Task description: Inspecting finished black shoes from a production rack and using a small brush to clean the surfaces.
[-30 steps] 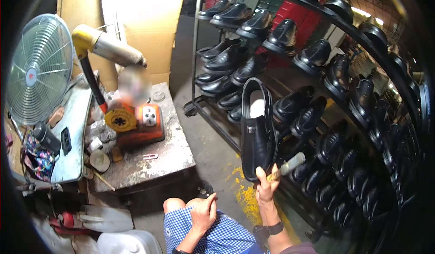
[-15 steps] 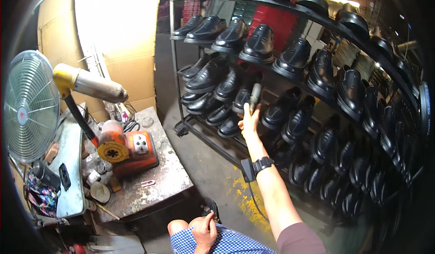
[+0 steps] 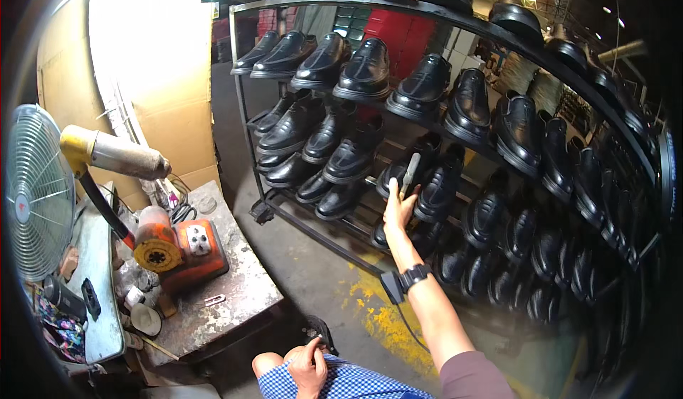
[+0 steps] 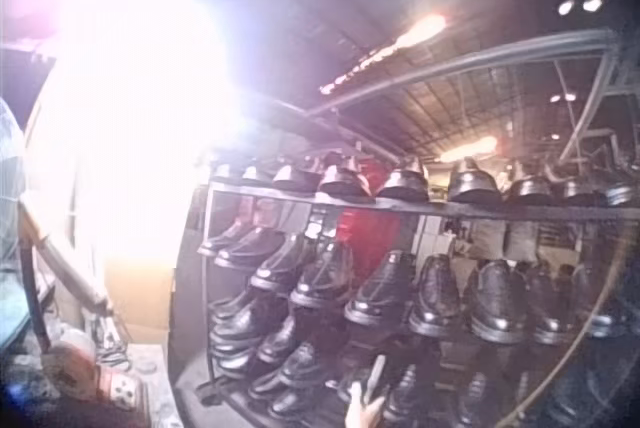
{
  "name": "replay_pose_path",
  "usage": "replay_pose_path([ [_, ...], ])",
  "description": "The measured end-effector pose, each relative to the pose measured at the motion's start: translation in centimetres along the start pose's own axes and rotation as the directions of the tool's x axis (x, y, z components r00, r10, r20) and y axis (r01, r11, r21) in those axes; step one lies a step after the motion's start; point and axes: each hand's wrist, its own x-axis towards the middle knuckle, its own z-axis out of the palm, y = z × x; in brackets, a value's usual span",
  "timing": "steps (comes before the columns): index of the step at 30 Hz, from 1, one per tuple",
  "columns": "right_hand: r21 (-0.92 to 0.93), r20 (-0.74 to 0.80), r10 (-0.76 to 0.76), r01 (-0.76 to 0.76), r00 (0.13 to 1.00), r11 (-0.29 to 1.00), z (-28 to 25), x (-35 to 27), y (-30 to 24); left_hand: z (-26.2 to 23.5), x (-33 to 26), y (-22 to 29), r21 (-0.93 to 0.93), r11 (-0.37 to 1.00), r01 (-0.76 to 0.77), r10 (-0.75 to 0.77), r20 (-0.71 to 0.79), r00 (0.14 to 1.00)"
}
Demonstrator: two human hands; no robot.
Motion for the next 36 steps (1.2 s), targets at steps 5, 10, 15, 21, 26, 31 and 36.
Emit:
replay_pose_path([
  [5, 0.123, -0.098, 0.128, -0.116, 0.987, 0.986, 1.5, 1.9, -0.6, 0.7, -0.6, -0.3, 0.041, 0.999, 0.004, -0.003, -0.01, 1.0],
  [10, 0.215, 0.33, 0.336, -0.416, 0.882, 0.884, -3.9, -4.0, -4.2, -0.4, -1.3, -1.2, 0.068, 0.997, 0.018, -0.015, -0.036, 0.999],
  [15, 0.373, 0.467, -0.094, -0.099, 0.879, 0.922, -13.2, -10.9, 0.0, 0.3, -1.4, -0.7, 0.037, 0.999, 0.0, 0.001, -0.017, 1.0],
  [21, 0.31, 0.832, -0.194, -0.145, 0.52, 0.94, -20.3, -16.9, -2.2, -0.1, -1.5, -0.8, -0.562, 0.677, 0.475, -0.412, 0.245, 0.877],
  [26, 0.2, 0.935, -0.26, 0.245, 0.242, 0.949, -22.2, -18.9, -2.7, -3.0, 0.3, 2.1, -0.481, 0.554, 0.679, -0.374, 0.584, 0.72],
  [31, 0.251, 0.9, -0.406, 0.572, 0.159, 0.781, -22.2, -19.4, -3.0, -2.7, -1.9, 3.5, -0.678, 0.603, 0.42, -0.432, 0.166, 0.887],
  [36, 0.374, 0.858, -0.51, 0.6, 0.067, 0.707, -21.8, -21.1, -3.3, -3.6, -2.3, 3.4, -0.768, 0.547, 0.332, -0.48, 0.037, 0.876],
])
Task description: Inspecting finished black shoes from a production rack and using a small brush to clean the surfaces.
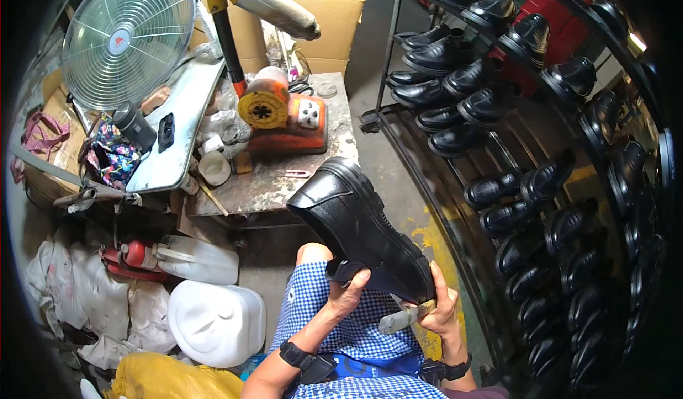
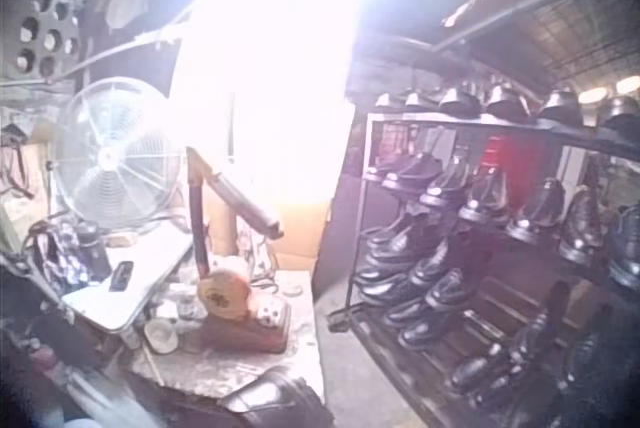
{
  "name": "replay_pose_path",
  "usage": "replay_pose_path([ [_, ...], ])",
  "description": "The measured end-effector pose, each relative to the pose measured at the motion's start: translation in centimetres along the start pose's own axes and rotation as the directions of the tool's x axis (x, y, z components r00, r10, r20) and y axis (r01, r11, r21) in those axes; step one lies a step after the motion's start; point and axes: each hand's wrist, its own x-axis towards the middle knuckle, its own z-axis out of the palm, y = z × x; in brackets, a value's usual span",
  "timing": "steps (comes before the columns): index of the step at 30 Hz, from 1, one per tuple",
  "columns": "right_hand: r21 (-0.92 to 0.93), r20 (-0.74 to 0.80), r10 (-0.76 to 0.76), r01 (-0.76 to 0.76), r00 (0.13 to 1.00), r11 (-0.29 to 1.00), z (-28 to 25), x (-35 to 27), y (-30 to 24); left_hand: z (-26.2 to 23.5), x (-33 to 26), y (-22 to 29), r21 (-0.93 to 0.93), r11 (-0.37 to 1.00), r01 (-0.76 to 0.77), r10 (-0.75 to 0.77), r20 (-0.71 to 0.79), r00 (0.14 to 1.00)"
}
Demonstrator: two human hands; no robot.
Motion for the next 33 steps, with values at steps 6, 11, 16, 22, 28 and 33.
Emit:
replay_pose_path([
  [6, -0.028, -0.018, 0.098, -0.099, 0.995, 0.995, 1.4, -0.9, -0.3, 1.3, 0.2, 1.2, 0.143, 0.989, 0.045, -0.022, -0.157, 0.987],
  [11, 0.416, -0.07, 0.354, -0.296, 0.932, 0.86, 1.8, -2.5, 2.5, 0.4, 1.2, -0.6, -0.022, 0.997, 0.07, -0.063, 0.21, 0.976],
  [16, 0.955, -0.054, 0.8, -0.203, 0.598, 0.216, -0.1, -1.2, 1.1, 1.0, 1.4, -0.5, 0.249, 0.962, -0.116, 0.037, 0.299, 0.953],
  [22, 0.743, -0.544, 0.719, -0.15, 0.433, 0.652, -3.6, 3.7, 4.2, 1.2, 0.9, -4.5, 0.658, 0.585, -0.473, 0.168, 0.473, 0.865],
  [28, 0.698, -0.695, 0.691, -0.042, 0.198, 0.715, -6.2, 10.5, 13.4, 1.7, 0.5, -4.9, 0.661, 0.557, -0.503, 0.231, 0.458, 0.858],
  [33, 0.75, -0.509, 0.766, -0.235, 0.392, 0.618, -9.9, 16.0, 16.1, 1.4, 0.5, -4.9, 0.637, 0.574, -0.515, 0.267, 0.449, 0.853],
])
